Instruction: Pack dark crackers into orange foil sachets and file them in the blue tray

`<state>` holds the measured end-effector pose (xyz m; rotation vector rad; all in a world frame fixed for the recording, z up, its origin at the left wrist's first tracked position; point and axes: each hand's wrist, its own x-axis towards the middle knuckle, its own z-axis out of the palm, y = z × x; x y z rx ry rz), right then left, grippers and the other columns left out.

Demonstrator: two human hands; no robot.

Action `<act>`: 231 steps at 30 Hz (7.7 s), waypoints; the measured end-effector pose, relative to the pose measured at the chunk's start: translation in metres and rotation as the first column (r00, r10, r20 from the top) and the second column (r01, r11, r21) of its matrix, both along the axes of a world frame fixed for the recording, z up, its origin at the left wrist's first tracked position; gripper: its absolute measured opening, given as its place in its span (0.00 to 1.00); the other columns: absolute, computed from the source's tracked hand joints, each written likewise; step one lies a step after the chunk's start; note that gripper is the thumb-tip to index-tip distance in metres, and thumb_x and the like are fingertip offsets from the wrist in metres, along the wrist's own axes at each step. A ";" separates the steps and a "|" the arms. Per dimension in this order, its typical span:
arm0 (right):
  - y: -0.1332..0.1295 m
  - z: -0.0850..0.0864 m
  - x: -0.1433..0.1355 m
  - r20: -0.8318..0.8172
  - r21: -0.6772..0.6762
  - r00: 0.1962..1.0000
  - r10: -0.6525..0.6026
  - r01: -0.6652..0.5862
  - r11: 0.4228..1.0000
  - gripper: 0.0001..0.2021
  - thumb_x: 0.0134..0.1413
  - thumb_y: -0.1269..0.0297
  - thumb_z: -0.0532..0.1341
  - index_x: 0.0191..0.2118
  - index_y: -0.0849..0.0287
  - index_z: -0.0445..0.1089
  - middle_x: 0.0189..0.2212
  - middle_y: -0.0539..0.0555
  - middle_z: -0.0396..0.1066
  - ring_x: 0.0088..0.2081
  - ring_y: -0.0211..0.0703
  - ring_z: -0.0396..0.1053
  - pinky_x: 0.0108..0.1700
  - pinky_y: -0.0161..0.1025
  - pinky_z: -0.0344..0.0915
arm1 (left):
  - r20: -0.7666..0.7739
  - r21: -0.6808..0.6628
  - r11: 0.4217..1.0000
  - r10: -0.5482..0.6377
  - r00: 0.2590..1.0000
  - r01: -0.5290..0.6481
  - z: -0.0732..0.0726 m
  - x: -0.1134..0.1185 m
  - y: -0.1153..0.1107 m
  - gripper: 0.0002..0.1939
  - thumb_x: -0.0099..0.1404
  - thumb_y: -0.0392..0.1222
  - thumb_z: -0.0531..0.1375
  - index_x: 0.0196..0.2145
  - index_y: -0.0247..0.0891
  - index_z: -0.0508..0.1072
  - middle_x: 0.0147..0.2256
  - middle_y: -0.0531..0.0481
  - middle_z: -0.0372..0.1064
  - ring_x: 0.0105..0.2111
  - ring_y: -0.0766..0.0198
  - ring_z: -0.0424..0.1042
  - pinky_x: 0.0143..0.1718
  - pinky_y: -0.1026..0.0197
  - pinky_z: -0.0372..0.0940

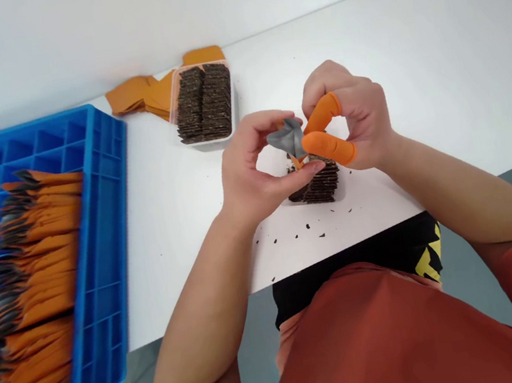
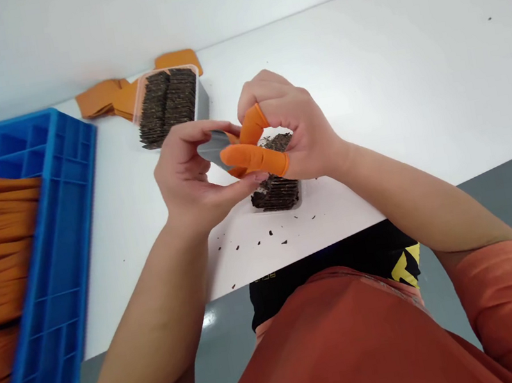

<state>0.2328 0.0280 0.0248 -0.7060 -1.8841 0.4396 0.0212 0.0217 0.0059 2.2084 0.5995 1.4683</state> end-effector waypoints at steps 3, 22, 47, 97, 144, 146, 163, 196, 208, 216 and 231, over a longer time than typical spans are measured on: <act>-0.003 0.002 0.000 0.002 -0.043 1.000 0.010 -0.010 0.999 0.31 0.66 0.27 0.60 0.29 0.51 0.70 0.31 0.52 0.72 0.38 0.46 0.74 0.53 0.55 0.78 | -0.075 0.061 0.993 0.104 0.992 -0.099 -0.002 -0.005 0.003 0.34 0.61 0.57 0.81 0.59 0.48 0.76 0.50 0.49 0.81 0.47 0.54 0.83 0.51 0.46 0.82; 0.011 0.013 0.041 0.663 -0.164 0.747 -0.046 0.205 0.965 0.11 0.62 0.56 0.71 0.49 0.45 0.84 0.79 0.49 0.63 0.86 0.77 0.38 0.81 0.88 0.36 | -0.026 0.097 0.936 0.344 0.939 -0.340 -0.011 -0.013 0.017 0.32 0.58 0.58 0.81 0.56 0.52 0.79 0.51 0.46 0.82 0.52 0.46 0.83 0.53 0.42 0.83; 0.005 0.004 0.031 0.544 -0.247 0.839 0.008 0.151 0.957 0.06 0.59 0.60 0.72 0.34 0.54 0.78 0.61 0.59 0.82 0.78 0.75 0.62 0.78 0.82 0.52 | -0.130 0.189 0.952 0.266 0.955 -0.239 0.001 -0.006 0.003 0.26 0.67 0.47 0.76 0.59 0.45 0.76 0.48 0.43 0.85 0.46 0.52 0.85 0.50 0.48 0.82; -0.023 0.014 -0.009 -0.320 -0.372 0.896 -0.308 0.180 0.911 0.17 0.61 0.50 0.73 0.31 0.52 0.70 0.32 0.47 0.70 0.38 0.39 0.68 0.47 0.45 0.68 | -0.112 -0.058 0.912 0.399 0.910 -0.406 -0.014 0.009 0.000 0.44 0.61 0.56 0.79 0.67 0.42 0.68 0.60 0.40 0.76 0.59 0.45 0.80 0.64 0.41 0.77; -0.029 -0.011 -0.007 -0.057 0.044 0.940 -0.335 0.338 0.940 0.07 0.70 0.58 0.68 0.47 0.49 0.83 0.39 0.54 0.82 0.41 0.48 0.79 0.46 0.51 0.75 | -0.098 0.062 0.891 0.454 0.885 -0.450 -0.022 0.008 -0.003 0.39 0.65 0.61 0.76 0.64 0.43 0.65 0.55 0.38 0.76 0.53 0.48 0.81 0.54 0.45 0.79; -0.029 -0.011 -0.008 -0.058 0.046 0.940 -0.336 0.338 0.940 0.08 0.71 0.57 0.67 0.48 0.50 0.83 0.40 0.54 0.83 0.42 0.49 0.79 0.46 0.52 0.76 | -0.092 0.041 0.884 0.468 0.879 -0.466 -0.023 0.008 -0.004 0.42 0.65 0.60 0.77 0.66 0.44 0.63 0.55 0.38 0.76 0.53 0.48 0.81 0.53 0.45 0.79; -0.025 -0.008 -0.012 -0.017 0.063 0.955 -0.295 0.295 0.953 0.06 0.71 0.62 0.66 0.42 0.51 0.83 0.37 0.53 0.83 0.40 0.46 0.80 0.44 0.49 0.76 | -0.050 0.084 0.868 0.494 0.868 -0.489 -0.024 0.006 -0.004 0.43 0.66 0.55 0.76 0.69 0.44 0.61 0.59 0.36 0.75 0.57 0.47 0.80 0.57 0.44 0.79; -0.020 -0.003 0.018 0.106 0.166 0.886 -0.450 0.431 0.887 0.07 0.70 0.50 0.68 0.43 0.41 0.83 0.38 0.54 0.85 0.40 0.54 0.81 0.46 0.55 0.74 | -0.051 0.040 0.843 0.538 0.841 -0.537 -0.019 0.021 -0.001 0.46 0.64 0.68 0.75 0.67 0.40 0.66 0.55 0.38 0.80 0.59 0.43 0.77 0.66 0.36 0.68; -0.009 0.003 0.005 0.425 -0.108 0.713 -0.558 0.652 0.751 0.14 0.63 0.49 0.67 0.47 0.48 0.84 0.69 0.58 0.77 0.77 0.71 0.61 0.76 0.79 0.43 | 0.051 0.104 0.798 0.591 0.805 -0.593 -0.024 0.010 0.015 0.45 0.65 0.73 0.71 0.65 0.40 0.67 0.58 0.35 0.77 0.57 0.44 0.78 0.62 0.39 0.73; 0.002 0.009 0.004 0.661 -0.279 0.672 -0.335 0.633 0.722 0.17 0.72 0.46 0.65 0.52 0.51 0.83 0.80 0.58 0.62 0.86 0.67 0.42 0.82 0.82 0.25 | -0.013 -0.024 0.802 0.596 0.803 -0.596 -0.028 -0.002 0.021 0.41 0.58 0.67 0.78 0.62 0.50 0.72 0.55 0.41 0.76 0.58 0.38 0.73 0.67 0.31 0.65; -0.002 0.009 0.010 0.621 -0.233 0.719 -0.311 0.549 0.802 0.23 0.68 0.47 0.69 0.62 0.51 0.78 0.77 0.59 0.66 0.84 0.69 0.49 0.83 0.77 0.40 | -0.056 -0.155 0.798 0.581 0.812 -0.582 -0.029 -0.004 0.021 0.49 0.55 0.61 0.80 0.67 0.45 0.67 0.66 0.35 0.70 0.66 0.38 0.73 0.68 0.36 0.70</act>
